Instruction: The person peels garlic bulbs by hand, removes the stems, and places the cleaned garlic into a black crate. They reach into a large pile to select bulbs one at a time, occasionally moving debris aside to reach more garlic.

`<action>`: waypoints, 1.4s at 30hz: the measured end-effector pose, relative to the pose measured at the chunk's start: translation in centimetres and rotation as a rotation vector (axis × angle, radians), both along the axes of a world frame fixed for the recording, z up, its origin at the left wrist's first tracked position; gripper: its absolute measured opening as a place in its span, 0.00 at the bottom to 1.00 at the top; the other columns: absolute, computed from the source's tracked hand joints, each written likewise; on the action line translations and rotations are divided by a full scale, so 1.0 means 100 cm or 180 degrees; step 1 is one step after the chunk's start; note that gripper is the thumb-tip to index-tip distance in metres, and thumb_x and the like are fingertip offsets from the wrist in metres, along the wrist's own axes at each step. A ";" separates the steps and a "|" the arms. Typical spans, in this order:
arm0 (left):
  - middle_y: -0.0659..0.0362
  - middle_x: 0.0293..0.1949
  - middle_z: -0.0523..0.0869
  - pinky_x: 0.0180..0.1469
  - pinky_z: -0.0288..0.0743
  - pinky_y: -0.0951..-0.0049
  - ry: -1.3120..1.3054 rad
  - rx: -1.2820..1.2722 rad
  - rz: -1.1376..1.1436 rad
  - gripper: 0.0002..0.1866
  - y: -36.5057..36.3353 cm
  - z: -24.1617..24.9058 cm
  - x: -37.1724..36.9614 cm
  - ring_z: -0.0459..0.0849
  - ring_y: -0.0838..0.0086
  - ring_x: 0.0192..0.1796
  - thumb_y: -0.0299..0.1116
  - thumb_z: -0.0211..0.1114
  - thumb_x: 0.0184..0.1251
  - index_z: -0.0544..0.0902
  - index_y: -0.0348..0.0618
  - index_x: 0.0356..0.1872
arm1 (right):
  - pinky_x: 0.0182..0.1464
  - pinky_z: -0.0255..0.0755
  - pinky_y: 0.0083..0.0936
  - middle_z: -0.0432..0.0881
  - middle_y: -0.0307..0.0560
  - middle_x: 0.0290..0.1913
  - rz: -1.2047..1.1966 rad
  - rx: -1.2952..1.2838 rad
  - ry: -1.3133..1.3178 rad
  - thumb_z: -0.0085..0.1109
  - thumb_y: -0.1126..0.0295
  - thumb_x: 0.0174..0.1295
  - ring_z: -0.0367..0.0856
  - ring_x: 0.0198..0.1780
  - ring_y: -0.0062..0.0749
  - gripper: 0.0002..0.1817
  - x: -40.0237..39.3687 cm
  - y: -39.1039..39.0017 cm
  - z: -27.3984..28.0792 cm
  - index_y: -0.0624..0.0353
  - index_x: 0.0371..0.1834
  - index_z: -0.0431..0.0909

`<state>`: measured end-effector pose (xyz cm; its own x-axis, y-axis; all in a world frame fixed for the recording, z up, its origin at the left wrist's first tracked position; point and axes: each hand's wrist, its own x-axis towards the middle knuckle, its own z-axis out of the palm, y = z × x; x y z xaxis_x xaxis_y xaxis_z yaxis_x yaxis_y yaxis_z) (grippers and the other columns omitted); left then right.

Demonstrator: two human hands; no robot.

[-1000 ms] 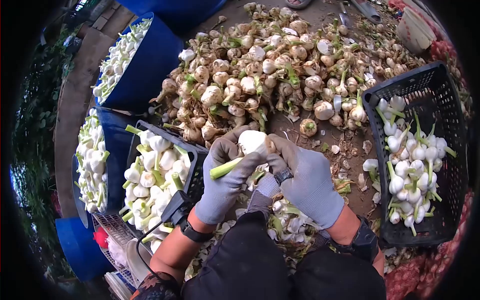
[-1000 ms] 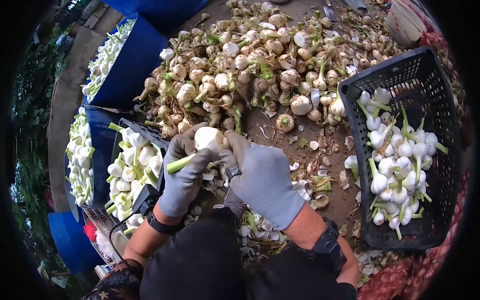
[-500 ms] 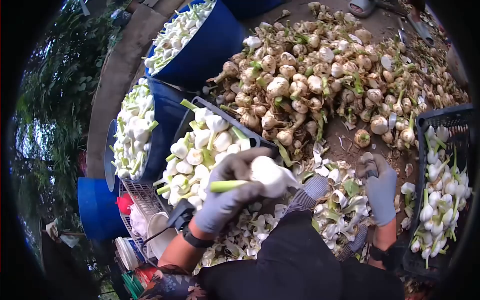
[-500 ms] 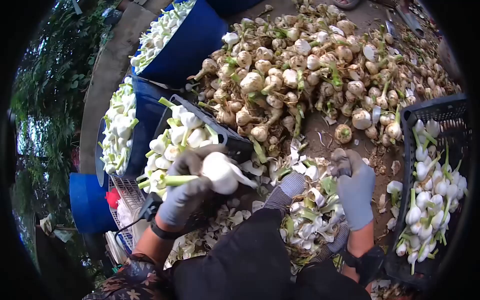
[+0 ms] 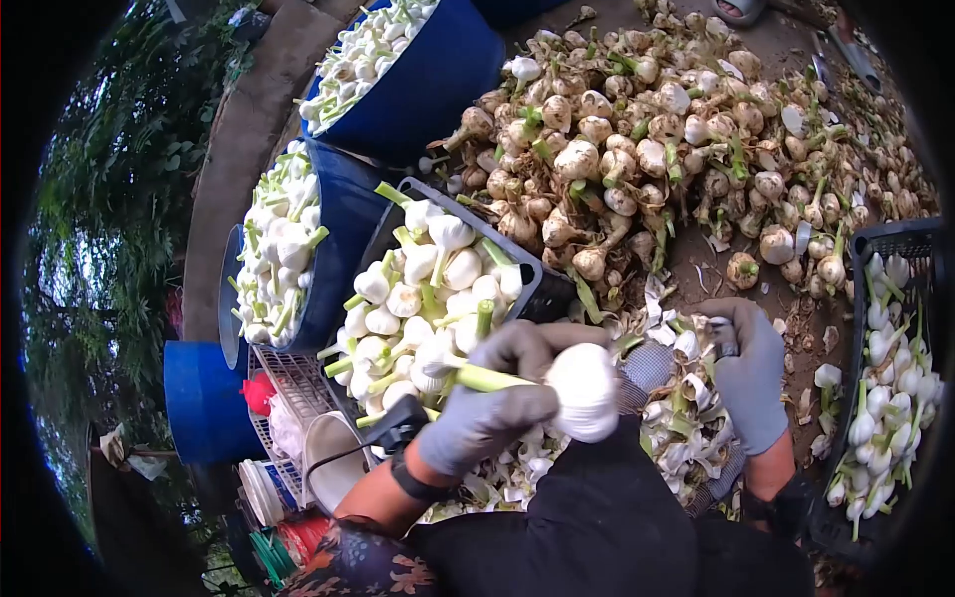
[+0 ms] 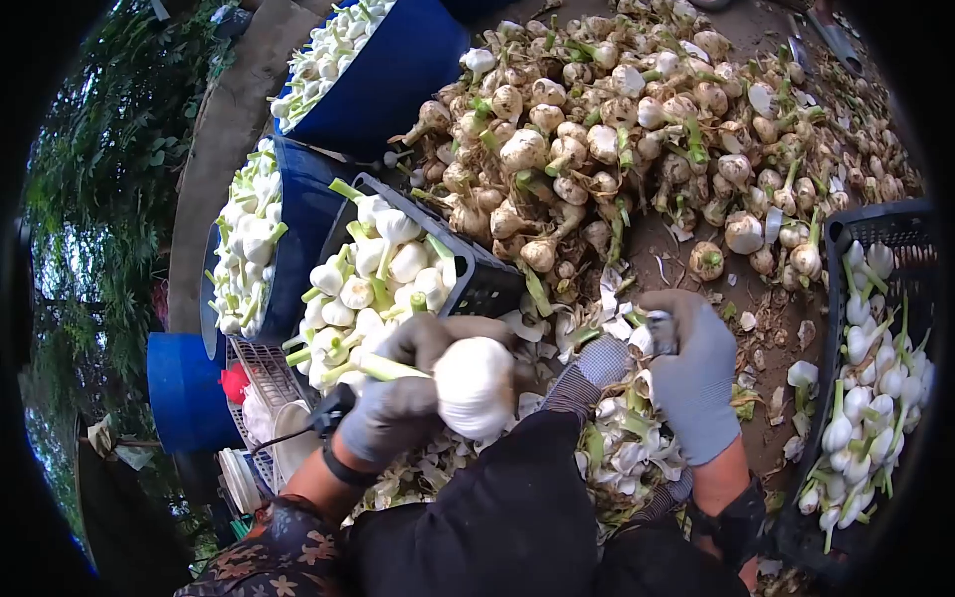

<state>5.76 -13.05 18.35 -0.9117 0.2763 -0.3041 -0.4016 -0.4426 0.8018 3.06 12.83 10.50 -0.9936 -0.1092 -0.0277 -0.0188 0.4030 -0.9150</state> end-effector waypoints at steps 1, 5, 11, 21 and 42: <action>0.42 0.59 0.78 0.56 0.80 0.56 0.0219 -0.0686 0.0264 0.17 -0.014 0.014 -0.001 0.82 0.53 0.58 0.33 0.74 0.57 0.71 0.45 0.35 | 0.47 0.75 0.32 0.82 0.52 0.36 -0.0415 0.0512 0.0146 0.50 0.83 0.57 0.83 0.41 0.45 0.11 -0.004 0.008 -0.012 0.63 0.40 0.81; 0.48 0.50 0.84 0.55 0.77 0.67 0.0875 -0.5787 -0.0598 0.13 -0.115 0.020 -0.020 0.84 0.61 0.51 0.27 0.69 0.54 0.79 0.37 0.40 | 0.47 0.74 0.38 0.83 0.54 0.37 -0.0154 0.0675 0.0277 0.51 0.83 0.53 0.82 0.41 0.51 0.15 0.008 0.025 -0.036 0.59 0.41 0.83; 0.52 0.49 0.86 0.52 0.79 0.66 0.2511 -0.5094 -0.0608 0.17 -0.031 0.003 -0.079 0.85 0.58 0.50 0.23 0.71 0.54 0.84 0.43 0.48 | 0.43 0.74 0.47 0.83 0.55 0.36 0.0238 0.1491 0.0322 0.55 0.80 0.49 0.81 0.38 0.54 0.28 0.016 0.031 -0.044 0.47 0.56 0.81; 0.59 0.37 0.80 0.37 0.75 0.67 0.4980 -0.5771 -0.3419 0.05 0.085 -0.225 -0.181 0.83 0.62 0.42 0.33 0.62 0.57 0.84 0.46 0.31 | 0.43 0.76 0.41 0.85 0.58 0.37 0.0153 0.1272 -0.0392 0.57 0.77 0.60 0.83 0.40 0.56 0.18 0.036 0.057 -0.062 0.52 0.54 0.82; 0.50 0.61 0.77 0.67 0.69 0.65 0.2018 -0.2086 -0.2473 0.36 0.163 -0.139 -0.060 0.77 0.61 0.63 0.29 0.77 0.51 0.74 0.42 0.65 | 0.22 0.66 0.16 0.81 0.41 0.25 -0.1570 -0.2027 -0.2233 0.54 0.56 0.72 0.73 0.19 0.19 0.18 0.054 0.081 -0.071 0.64 0.42 0.80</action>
